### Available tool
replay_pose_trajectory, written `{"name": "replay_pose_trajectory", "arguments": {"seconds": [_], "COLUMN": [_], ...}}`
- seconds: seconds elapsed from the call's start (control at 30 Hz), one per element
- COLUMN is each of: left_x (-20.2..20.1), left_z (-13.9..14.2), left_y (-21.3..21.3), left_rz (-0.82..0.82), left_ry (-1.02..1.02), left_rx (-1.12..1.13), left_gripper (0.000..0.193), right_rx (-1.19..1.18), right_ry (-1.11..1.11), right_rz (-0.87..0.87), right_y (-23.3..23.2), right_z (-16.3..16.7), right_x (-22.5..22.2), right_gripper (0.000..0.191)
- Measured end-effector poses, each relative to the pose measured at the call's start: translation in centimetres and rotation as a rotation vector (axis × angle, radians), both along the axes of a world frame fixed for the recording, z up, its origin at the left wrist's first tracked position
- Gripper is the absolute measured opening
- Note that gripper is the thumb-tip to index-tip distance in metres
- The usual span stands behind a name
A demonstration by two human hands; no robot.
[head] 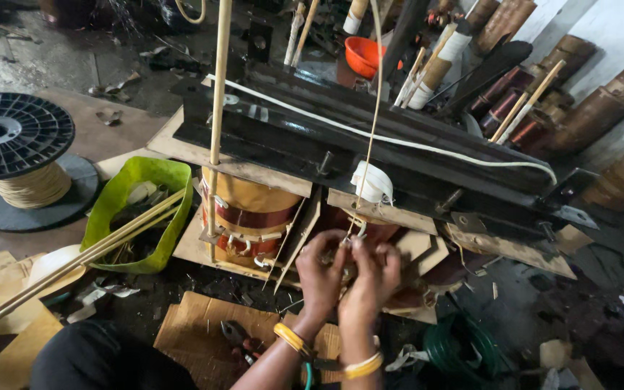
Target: The person sits on the floor and works on a cylindrical electrical device with copper windings. They use pliers and a screwdriver to strip, cut, and connect wires to the device, securing them with wooden dowels and tape.
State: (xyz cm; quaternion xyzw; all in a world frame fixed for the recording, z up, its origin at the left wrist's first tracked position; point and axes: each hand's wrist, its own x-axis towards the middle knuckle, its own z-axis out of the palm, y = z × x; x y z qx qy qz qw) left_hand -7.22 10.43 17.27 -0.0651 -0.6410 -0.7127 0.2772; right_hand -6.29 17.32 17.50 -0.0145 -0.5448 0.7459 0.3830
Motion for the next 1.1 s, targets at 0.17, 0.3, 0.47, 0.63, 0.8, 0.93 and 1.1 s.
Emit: {"name": "replay_pose_trajectory", "arguments": {"seconds": [0.17, 0.3, 0.47, 0.63, 0.8, 0.93, 1.1], "left_x": [0.0, -0.7, -1.7, -0.9, -0.1, -0.1, -0.4], "left_z": [-0.4, -0.7, -0.4, -0.3, 0.2, 0.1, -1.2], "left_y": [-0.2, 0.0, 0.8, 0.4, -0.5, -0.7, -0.1], "left_rz": [0.040, -0.015, -0.019, -0.053, -0.006, -0.068, 0.009], "left_ry": [0.121, 0.017, -0.150, -0.029, 0.109, 0.043, 0.034], "left_rx": [0.003, 0.108, 0.154, 0.138, -0.053, 0.007, 0.009], "left_gripper": [0.012, 0.012, 0.016, 0.014, 0.018, 0.024, 0.016], "right_rx": [0.862, 0.478, 0.434, 0.332, 0.112, 0.339, 1.048], "right_ry": [0.152, 0.044, -0.066, -0.129, -0.014, 0.021, 0.192], "right_rz": [-0.342, -0.123, -0.071, -0.015, 0.060, -0.204, -0.571], "right_y": [-0.8, 0.8, 1.1, 1.8, 1.4, -0.5, -1.5], "right_z": [-0.2, 0.7, 0.8, 1.0, 1.3, 0.7, 1.7], "right_x": [1.2, 0.5, -0.6, -1.2, -1.6, 0.3, 1.9], "right_gripper": [0.018, 0.014, 0.019, 0.021, 0.030, 0.024, 0.020]}}
